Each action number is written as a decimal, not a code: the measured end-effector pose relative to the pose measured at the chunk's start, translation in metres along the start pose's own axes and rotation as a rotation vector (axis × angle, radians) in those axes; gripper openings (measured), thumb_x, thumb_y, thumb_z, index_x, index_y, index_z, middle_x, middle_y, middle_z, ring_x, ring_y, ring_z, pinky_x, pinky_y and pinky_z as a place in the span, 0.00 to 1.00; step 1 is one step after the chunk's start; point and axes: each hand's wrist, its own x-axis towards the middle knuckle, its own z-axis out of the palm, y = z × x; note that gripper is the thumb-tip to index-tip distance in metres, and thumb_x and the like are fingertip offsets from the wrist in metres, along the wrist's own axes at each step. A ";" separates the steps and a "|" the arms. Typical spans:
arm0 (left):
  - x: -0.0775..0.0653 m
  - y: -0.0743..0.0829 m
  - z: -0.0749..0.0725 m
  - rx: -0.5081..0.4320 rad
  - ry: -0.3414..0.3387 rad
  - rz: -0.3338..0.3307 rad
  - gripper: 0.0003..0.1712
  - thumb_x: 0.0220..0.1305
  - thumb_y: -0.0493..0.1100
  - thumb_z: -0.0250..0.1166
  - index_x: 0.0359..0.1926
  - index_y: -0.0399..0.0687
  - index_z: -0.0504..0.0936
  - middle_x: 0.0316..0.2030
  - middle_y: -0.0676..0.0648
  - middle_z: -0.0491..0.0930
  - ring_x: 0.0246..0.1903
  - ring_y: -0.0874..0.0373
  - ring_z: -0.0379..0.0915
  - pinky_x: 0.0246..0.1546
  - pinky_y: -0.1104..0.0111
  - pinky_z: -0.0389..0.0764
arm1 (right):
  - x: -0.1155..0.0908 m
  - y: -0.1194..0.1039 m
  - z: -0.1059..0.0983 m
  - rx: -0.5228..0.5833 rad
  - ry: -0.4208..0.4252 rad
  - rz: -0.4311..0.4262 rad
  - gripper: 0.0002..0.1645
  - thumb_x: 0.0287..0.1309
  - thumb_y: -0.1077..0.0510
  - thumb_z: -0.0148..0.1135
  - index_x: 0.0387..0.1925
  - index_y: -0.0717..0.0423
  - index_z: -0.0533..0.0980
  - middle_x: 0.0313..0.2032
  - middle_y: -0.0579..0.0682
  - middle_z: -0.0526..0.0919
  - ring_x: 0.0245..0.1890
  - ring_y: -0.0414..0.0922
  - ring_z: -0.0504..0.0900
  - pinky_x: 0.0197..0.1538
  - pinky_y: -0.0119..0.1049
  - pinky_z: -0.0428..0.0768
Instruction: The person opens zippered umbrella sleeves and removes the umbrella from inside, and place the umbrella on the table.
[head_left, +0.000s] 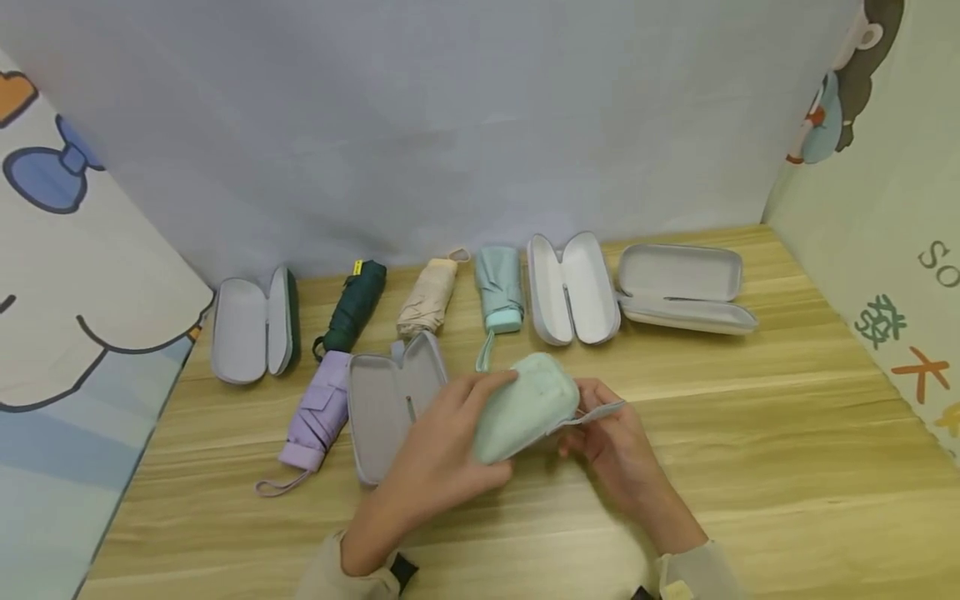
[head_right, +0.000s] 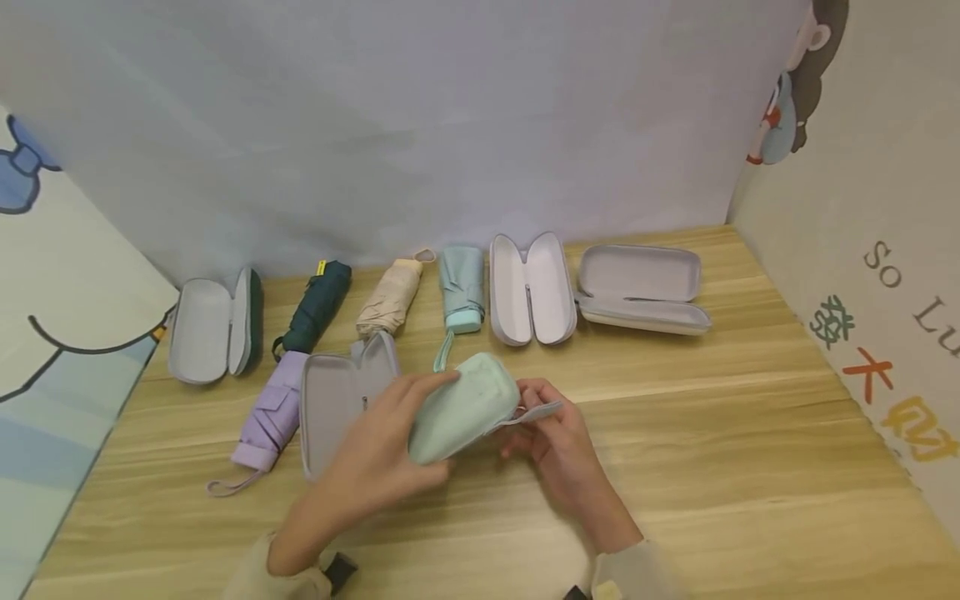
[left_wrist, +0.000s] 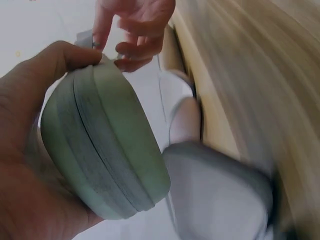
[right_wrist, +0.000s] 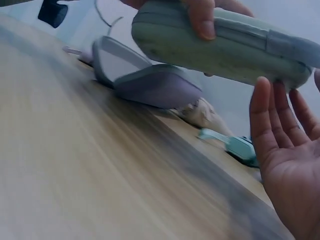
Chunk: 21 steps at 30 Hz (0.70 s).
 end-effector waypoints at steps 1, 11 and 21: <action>0.006 0.002 0.005 -0.018 -0.005 -0.004 0.53 0.44 0.47 0.77 0.74 0.61 0.67 0.63 0.49 0.76 0.57 0.54 0.76 0.50 0.58 0.82 | -0.001 -0.003 -0.006 0.003 -0.012 -0.007 0.19 0.84 0.57 0.39 0.58 0.49 0.77 0.48 0.41 0.84 0.43 0.37 0.83 0.40 0.29 0.85; 0.039 0.021 0.045 -0.050 -0.024 -0.028 0.55 0.46 0.47 0.77 0.76 0.62 0.65 0.64 0.45 0.74 0.56 0.51 0.76 0.47 0.58 0.82 | -0.012 -0.032 -0.056 -0.212 -0.001 0.019 0.23 0.79 0.67 0.46 0.66 0.49 0.73 0.55 0.41 0.85 0.50 0.38 0.86 0.46 0.34 0.87; 0.037 0.028 0.055 0.046 -0.022 -0.031 0.56 0.45 0.50 0.78 0.77 0.61 0.65 0.62 0.43 0.76 0.53 0.49 0.78 0.46 0.58 0.82 | -0.012 -0.042 -0.064 -0.345 -0.017 0.106 0.20 0.81 0.64 0.44 0.66 0.52 0.72 0.48 0.44 0.87 0.44 0.39 0.87 0.45 0.38 0.88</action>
